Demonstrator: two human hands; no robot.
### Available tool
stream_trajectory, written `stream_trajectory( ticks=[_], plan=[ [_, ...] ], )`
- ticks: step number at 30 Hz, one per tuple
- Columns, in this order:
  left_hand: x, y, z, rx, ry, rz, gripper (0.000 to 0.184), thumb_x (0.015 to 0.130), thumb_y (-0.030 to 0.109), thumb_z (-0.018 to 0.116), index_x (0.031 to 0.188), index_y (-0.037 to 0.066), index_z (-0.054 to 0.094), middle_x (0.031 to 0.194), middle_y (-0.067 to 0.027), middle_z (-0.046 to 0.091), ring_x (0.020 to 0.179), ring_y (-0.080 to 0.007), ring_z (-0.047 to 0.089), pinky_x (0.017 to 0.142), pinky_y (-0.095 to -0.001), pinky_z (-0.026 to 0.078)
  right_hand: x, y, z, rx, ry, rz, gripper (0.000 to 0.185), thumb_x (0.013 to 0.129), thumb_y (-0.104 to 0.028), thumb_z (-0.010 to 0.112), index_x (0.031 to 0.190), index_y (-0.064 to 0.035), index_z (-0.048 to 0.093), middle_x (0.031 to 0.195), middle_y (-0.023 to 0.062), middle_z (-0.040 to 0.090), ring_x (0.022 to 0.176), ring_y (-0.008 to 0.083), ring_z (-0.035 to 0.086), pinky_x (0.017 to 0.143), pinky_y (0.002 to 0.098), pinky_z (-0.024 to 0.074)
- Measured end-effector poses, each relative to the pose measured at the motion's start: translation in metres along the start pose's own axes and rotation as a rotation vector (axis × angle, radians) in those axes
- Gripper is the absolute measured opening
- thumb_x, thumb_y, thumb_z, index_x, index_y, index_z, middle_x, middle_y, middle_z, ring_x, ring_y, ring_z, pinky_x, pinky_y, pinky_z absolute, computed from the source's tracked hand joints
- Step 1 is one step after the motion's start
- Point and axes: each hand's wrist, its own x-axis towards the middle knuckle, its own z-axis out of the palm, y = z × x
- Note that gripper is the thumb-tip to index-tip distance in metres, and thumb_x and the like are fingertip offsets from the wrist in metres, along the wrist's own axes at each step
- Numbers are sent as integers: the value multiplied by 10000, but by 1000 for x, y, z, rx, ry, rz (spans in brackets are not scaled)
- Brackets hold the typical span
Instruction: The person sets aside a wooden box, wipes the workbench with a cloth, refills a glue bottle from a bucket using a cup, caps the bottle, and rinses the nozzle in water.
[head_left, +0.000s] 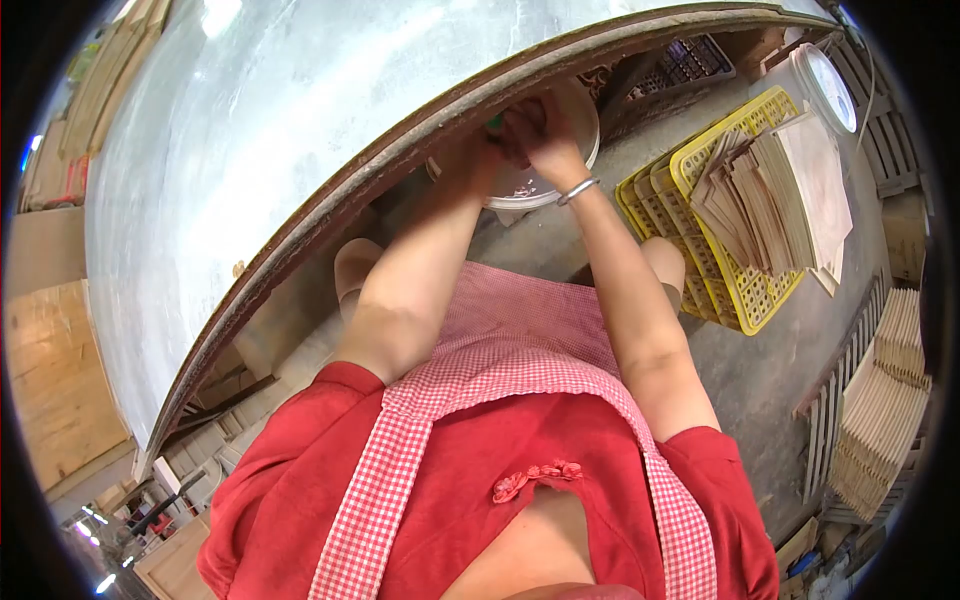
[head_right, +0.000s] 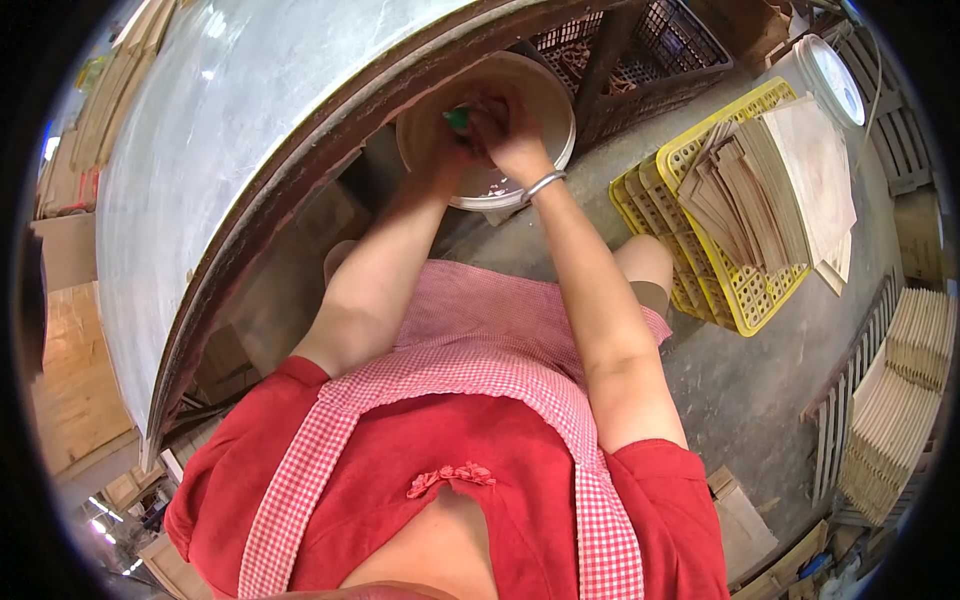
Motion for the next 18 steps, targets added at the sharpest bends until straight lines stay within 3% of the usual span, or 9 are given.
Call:
stream_trajectory(
  ticks=[1, 3, 7, 9, 10, 12, 15, 16, 18],
  plan=[
    [0, 0, -3, -3, -106, -19, 655, 955, 605, 413, 1297, 74, 586, 1250, -158, 634, 1132, -367, 614, 990, -567, 483, -1, -6, -3, 0, 0, 0, 235, 963, -26, 602, 1169, -8, 492, 886, 92, 678, 619, 98, 602, 469, 244, 458],
    [-1, 0, -5, -10, -314, -53, 665, 961, 610, 387, 1299, 73, 585, 1253, -161, 633, 1140, -373, 610, 1004, -568, 475, -4, -20, -10, 22, -54, 299, 302, 933, -46, 613, 1220, -30, 521, 1039, 127, 716, 792, 222, 703, 665, 346, 562],
    [-5, -15, 18, -146, -305, -35, 674, 971, 600, 319, 1282, 72, 598, 1262, -169, 629, 1172, -378, 590, 1027, -568, 449, 1, 11, -11, -191, -83, 182, 326, 905, -113, 656, 1204, -37, 551, 1052, 159, 705, 878, 285, 701, 760, 378, 567],
    [1, -25, 69, 54, 928, 250, 624, 973, 557, 330, 1241, 77, 625, 1248, -179, 635, 1193, -357, 582, 1027, -554, 454, -1, 10, -12, -418, -56, -42, 428, 839, -219, 732, 1202, -51, 577, 1088, 180, 688, 1002, 337, 665, 889, 420, 536],
    [-1, -22, 42, 56, 929, 252, 624, 973, 557, 330, 1241, 77, 625, 1248, -179, 635, 1193, -357, 582, 1027, -554, 454, -2, 8, -9, -416, -57, -43, 428, 839, -219, 732, 1202, -51, 577, 1088, 180, 688, 1002, 337, 665, 889, 420, 536],
    [-5, -17, 13, -69, 608, 280, 571, 977, 500, 337, 1205, 70, 637, 1255, -180, 630, 1195, -350, 585, 1028, -557, 456, -3, 3, -6, -457, -115, -90, 530, 775, -286, 784, 1216, -58, 599, 1133, 183, 679, 1074, 342, 636, 947, 447, 506],
    [-11, -26, 14, 485, 824, 221, 539, 985, 456, 335, 1204, 63, 632, 1260, -187, 624, 1203, -351, 582, 1051, -562, 442, 4, -7, -15, -460, -236, 15, 545, 748, -287, 810, 1204, -51, 627, 1134, 176, 681, 1072, 346, 631, 960, 428, 503],
    [-11, -22, 9, 486, 823, 220, 539, 985, 456, 335, 1204, 63, 632, 1260, -187, 624, 1203, -351, 582, 1051, -562, 442, 6, 0, -18, -460, -234, 15, 545, 748, -287, 810, 1204, -51, 627, 1134, 176, 681, 1072, 346, 631, 960, 428, 503],
    [-9, -10, 0, -281, 419, 93, 522, 991, 441, 340, 1197, 58, 630, 1259, -188, 622, 1181, -362, 591, 1012, -589, 453, 13, 17, -23, -440, -314, 113, 563, 734, -328, 835, 1183, -46, 645, 1083, 156, 691, 1006, 312, 647, 921, 405, 521]
  ],
)
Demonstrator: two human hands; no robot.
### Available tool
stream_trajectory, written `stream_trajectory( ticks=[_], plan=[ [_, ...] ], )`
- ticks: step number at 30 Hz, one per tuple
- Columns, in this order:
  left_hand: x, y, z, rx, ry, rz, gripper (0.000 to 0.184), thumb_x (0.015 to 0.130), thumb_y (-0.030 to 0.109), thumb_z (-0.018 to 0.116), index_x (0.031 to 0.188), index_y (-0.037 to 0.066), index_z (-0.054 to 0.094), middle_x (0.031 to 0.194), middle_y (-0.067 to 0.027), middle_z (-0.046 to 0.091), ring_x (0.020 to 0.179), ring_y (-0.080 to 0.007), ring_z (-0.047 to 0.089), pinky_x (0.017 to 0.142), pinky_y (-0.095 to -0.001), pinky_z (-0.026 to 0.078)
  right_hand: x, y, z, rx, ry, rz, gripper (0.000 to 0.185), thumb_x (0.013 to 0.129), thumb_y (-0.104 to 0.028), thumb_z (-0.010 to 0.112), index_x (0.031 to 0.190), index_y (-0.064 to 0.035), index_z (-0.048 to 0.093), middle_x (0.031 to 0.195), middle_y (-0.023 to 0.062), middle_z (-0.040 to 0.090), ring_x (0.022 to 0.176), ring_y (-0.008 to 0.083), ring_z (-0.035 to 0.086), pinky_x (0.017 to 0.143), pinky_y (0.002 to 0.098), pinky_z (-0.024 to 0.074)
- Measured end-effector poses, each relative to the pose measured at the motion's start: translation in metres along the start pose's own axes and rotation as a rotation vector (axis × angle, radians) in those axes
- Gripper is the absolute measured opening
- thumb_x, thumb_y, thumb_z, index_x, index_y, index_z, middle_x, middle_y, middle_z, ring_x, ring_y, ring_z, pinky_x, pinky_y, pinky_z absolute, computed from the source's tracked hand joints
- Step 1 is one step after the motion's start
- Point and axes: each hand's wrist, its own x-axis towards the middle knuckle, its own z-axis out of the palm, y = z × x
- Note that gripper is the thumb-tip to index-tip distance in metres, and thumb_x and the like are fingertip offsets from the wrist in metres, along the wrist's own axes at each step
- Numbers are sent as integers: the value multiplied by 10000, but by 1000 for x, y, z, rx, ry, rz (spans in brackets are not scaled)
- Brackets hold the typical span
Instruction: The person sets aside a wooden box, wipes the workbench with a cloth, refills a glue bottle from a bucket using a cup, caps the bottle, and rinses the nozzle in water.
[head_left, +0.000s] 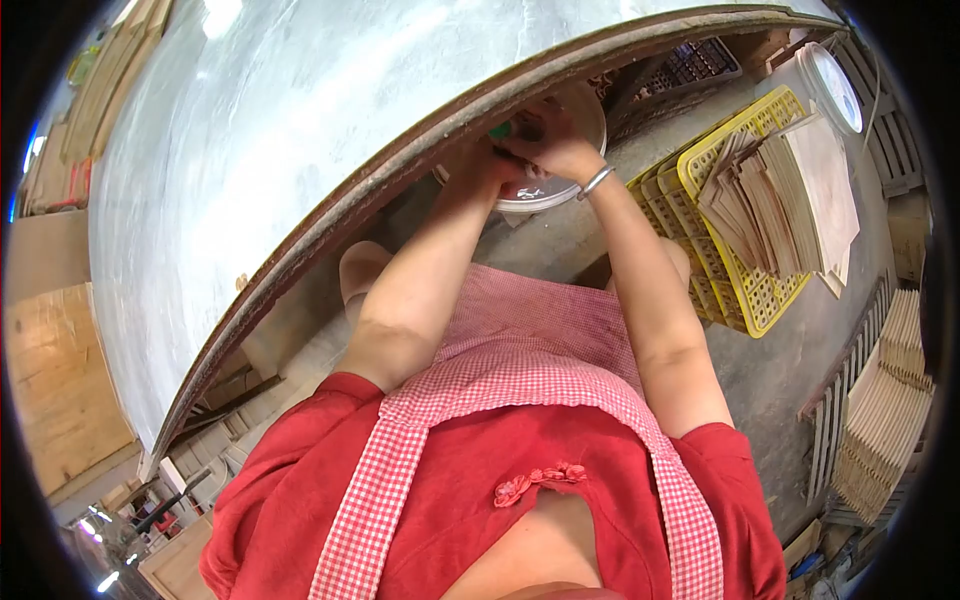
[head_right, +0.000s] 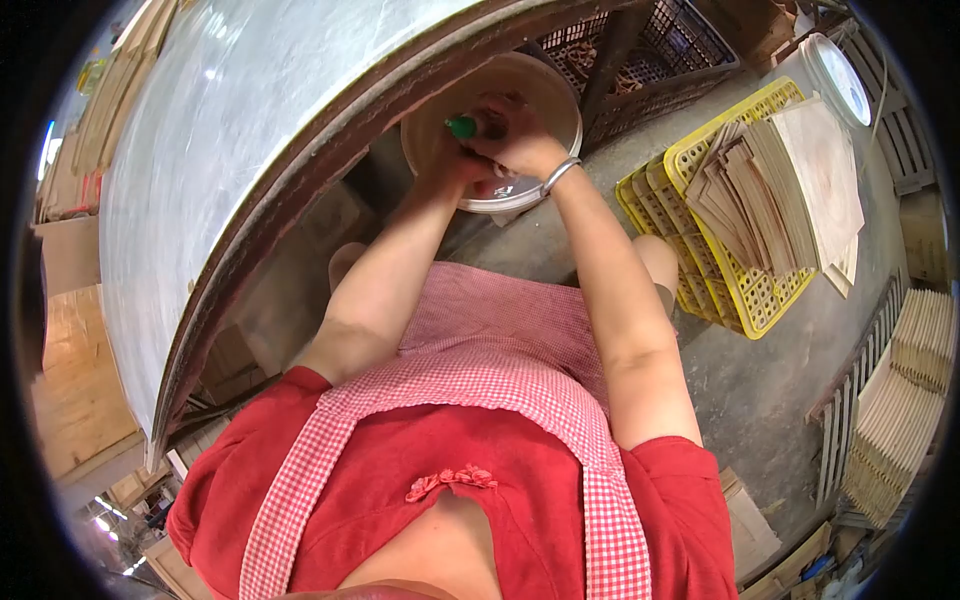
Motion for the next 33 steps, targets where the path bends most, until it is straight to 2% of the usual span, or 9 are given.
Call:
stream_trajectory(
  ticks=[3, 4, 5, 8, 11, 13, 20, 22, 33],
  plan=[
    [-24, -37, 69, 399, 366, 227, 522, 994, 444, 344, 1207, 56, 622, 1258, -196, 621, 1168, -378, 596, 978, -610, 461, 1, -6, -8, 85, -73, 73, 531, 761, -318, 841, 1172, -45, 647, 998, 107, 691, 886, 240, 654, 826, 350, 548],
    [-24, -20, 46, 205, -448, -115, 532, 992, 459, 353, 1224, 54, 608, 1258, -209, 615, 1163, -396, 593, 949, -640, 457, -5, -15, -11, 90, -76, 79, 531, 761, -318, 841, 1172, -45, 647, 998, 107, 691, 886, 240, 654, 826, 350, 548],
    [-17, -17, 23, 204, -445, -114, 532, 992, 459, 353, 1224, 54, 608, 1258, -209, 615, 1163, -396, 593, 949, -640, 457, -6, -25, -16, 168, -128, 165, 490, 786, -289, 829, 1171, -44, 649, 985, 93, 687, 855, 208, 651, 788, 323, 550],
    [-31, -34, 53, 750, 348, 214, 542, 986, 468, 366, 1247, 58, 605, 1279, -205, 608, 1196, -401, 573, 963, -642, 448, -8, -28, -15, 249, -133, 155, 409, 837, -228, 795, 1169, -40, 649, 969, 69, 681, 825, 167, 655, 736, 283, 553],
    [-18, -13, 10, 227, -432, -228, 548, 980, 469, 368, 1253, 63, 616, 1310, -193, 600, 1229, -404, 551, 990, -652, 420, -4, -11, -18, 306, -132, 169, 353, 869, -195, 759, 1165, -39, 646, 1012, 80, 683, 872, 182, 669, 756, 290, 557],
    [-19, -32, 17, 572, 249, 188, 546, 974, 462, 374, 1255, 65, 623, 1342, -173, 594, 1262, -384, 538, 1055, -595, 398, -3, -1, -12, 357, -181, 278, 338, 876, -195, 745, 1161, -41, 645, 1058, 101, 686, 920, 206, 677, 792, 311, 560],
    [-9, -24, 13, -85, -211, -2, 465, 971, 400, 418, 1214, 74, 643, 1299, -166, 620, 1235, -317, 576, 1076, -460, 436, -17, -18, 10, 4, 190, -124, 482, 743, -206, 762, 1186, -62, 639, 1233, 173, 632, 1158, 341, 588, 999, 409, 487],
    [-12, -48, 62, 96, 345, 382, 428, 971, 377, 421, 1189, 90, 653, 1253, -168, 642, 1179, -306, 613, 1044, -449, 474, -16, -16, 9, 23, 182, -79, 505, 727, -207, 762, 1196, -69, 639, 1235, 169, 631, 1183, 344, 574, 1013, 414, 478],
    [-26, -53, 86, 180, 463, 272, 470, 984, 398, 335, 1157, 91, 646, 1162, -129, 678, 1097, -288, 646, 996, -475, 499, -17, -3, -2, 128, 100, -174, 391, 847, -86, 616, 1237, -107, 647, 1236, 156, 661, 1218, 325, 571, 1060, 420, 445]
  ],
)
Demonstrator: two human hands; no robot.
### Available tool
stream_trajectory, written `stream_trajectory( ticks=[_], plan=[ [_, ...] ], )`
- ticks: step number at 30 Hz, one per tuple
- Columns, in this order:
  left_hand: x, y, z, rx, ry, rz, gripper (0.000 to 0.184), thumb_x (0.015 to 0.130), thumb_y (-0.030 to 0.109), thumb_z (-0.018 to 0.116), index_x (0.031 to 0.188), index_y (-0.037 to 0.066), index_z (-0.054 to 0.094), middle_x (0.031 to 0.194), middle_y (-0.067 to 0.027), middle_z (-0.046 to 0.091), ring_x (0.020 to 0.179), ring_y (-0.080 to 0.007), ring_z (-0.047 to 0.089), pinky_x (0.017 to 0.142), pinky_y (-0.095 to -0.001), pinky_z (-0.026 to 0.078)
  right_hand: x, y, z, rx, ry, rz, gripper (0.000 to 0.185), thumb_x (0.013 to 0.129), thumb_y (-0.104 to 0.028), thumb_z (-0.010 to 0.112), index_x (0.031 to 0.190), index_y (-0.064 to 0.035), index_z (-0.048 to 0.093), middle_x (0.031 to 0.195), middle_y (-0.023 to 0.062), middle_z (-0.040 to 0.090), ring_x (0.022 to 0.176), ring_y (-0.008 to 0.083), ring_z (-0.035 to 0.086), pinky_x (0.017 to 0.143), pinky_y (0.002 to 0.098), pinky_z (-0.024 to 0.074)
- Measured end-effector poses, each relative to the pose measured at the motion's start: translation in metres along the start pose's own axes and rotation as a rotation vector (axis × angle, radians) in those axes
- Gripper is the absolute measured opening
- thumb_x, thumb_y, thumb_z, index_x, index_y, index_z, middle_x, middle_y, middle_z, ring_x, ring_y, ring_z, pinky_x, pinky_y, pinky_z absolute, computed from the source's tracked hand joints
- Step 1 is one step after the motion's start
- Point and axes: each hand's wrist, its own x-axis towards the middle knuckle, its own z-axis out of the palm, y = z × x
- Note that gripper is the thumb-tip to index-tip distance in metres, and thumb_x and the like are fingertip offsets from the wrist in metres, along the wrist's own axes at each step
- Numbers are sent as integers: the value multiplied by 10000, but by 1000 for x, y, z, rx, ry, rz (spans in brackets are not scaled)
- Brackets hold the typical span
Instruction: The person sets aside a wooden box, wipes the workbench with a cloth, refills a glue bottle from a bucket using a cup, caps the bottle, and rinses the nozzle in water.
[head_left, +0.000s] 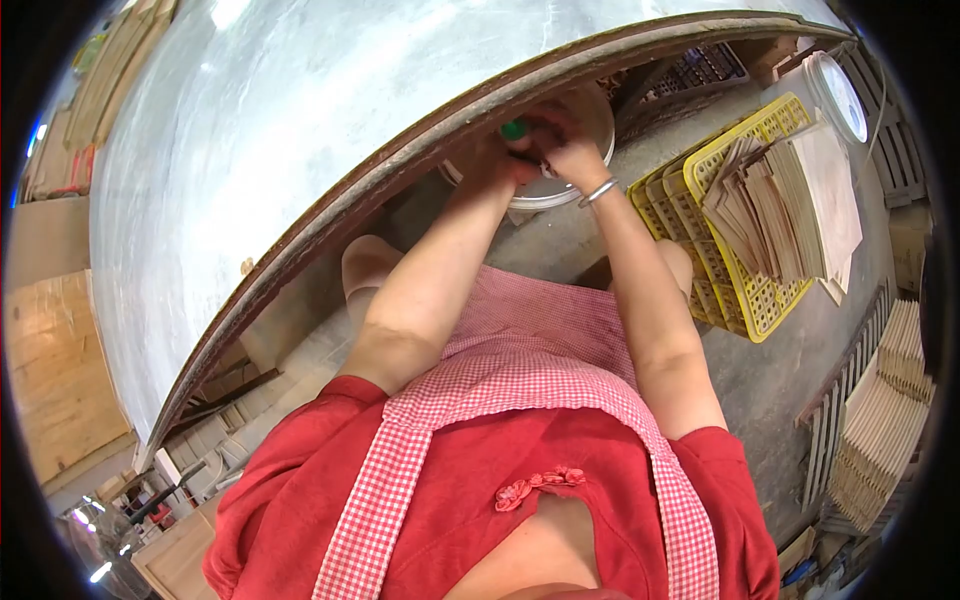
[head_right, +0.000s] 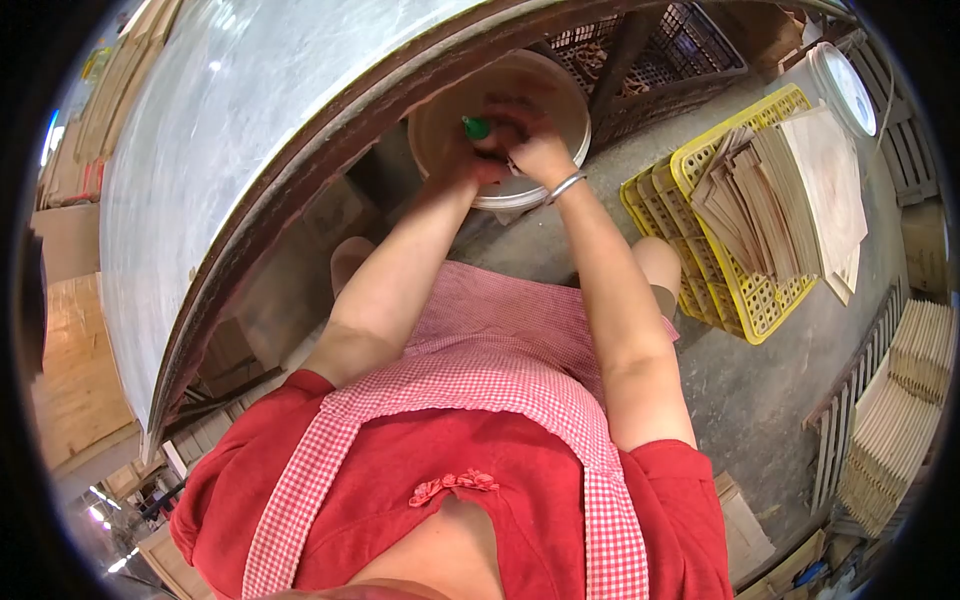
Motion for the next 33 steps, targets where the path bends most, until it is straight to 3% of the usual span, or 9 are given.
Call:
stream_trajectory(
  ticks=[5, 7, 10, 12, 16, 18, 21, 27, 33],
  plan=[
    [28, 13, -57, 379, -361, 257, 398, 946, 340, 520, 1226, 77, 622, 1203, -126, 663, 1123, -274, 630, 932, -473, 530, 25, -20, -6, -468, -75, 155, 365, 862, -168, 642, 1215, -74, 651, 1212, 164, 669, 1226, 319, 577, 1031, 413, 463],
    [11, 29, -70, 1442, -245, 682, 549, 768, 143, 779, 1283, 64, 605, 1252, -132, 637, 1151, -256, 605, 919, -416, 537, 35, -17, -9, -800, -144, 244, 377, 858, -201, 659, 1206, -57, 650, 1218, 167, 665, 1241, 323, 568, 1033, 408, 460],
    [57, 40, -85, 1378, -43, 529, 806, 577, -13, 877, 1325, 63, 588, 1238, -136, 641, 1149, -227, 595, 930, -353, 530, 29, 0, -3, -997, -46, 212, 459, 828, -242, 687, 1232, -29, 639, 1234, 180, 653, 1262, 321, 552, 1065, 402, 432],
    [59, 42, -96, 1535, -56, 652, 790, 591, -6, 870, 1325, 67, 590, 1247, -144, 639, 1149, -237, 599, 945, -350, 525, 24, 16, -1, -1133, 282, -261, 230, 792, -226, 673, 955, -77, 738, 970, 164, 721, 1106, 313, 632, 962, 402, 481],
    [77, 62, -113, 1999, 67, 652, 608, 744, 140, 822, 1307, 80, 600, 1274, -134, 632, 1175, -269, 596, 977, -361, 514, 25, 9, 8, -862, 141, -113, 202, 816, -241, 690, 907, -67, 735, 885, 158, 717, 1037, 320, 656, 918, 415, 499],
    [83, 58, -111, 1872, 22, 629, 606, 752, 144, 817, 1312, 79, 594, 1283, -132, 625, 1177, -270, 594, 983, -371, 510, 21, -30, 14, -294, 13, 349, 221, 847, -259, 698, 929, -55, 724, 896, 179, 711, 945, 343, 673, 871, 439, 514],
    [78, 48, -107, 1508, -83, 543, 601, 777, 156, 802, 1328, 77, 576, 1308, -125, 606, 1183, -271, 586, 1003, -400, 497, 15, -50, 28, -164, 58, 276, 284, 885, -243, 657, 1107, -82, 730, 1087, 168, 719, 1095, 323, 655, 985, 450, 475],
    [65, 28, -90, 778, -257, 367, 593, 825, 181, 773, 1359, 73, 539, 1358, -112, 567, 1193, -274, 572, 1041, -458, 470, 26, 1, 39, -483, 219, 16, 350, 957, -372, 548, 1045, -86, 729, 1071, 150, 721, 1058, 353, 651, 941, 457, 486],
    [68, 33, -99, 433, -359, 223, 629, 871, 268, 726, 1419, 104, 465, 1427, -105, 501, 1248, -282, 513, 1080, -540, 398, 37, 51, 43, -299, 133, 288, 429, 978, -379, 462, 1128, -52, 695, 1137, 198, 695, 1098, 378, 639, 973, 466, 468]
  ],
)
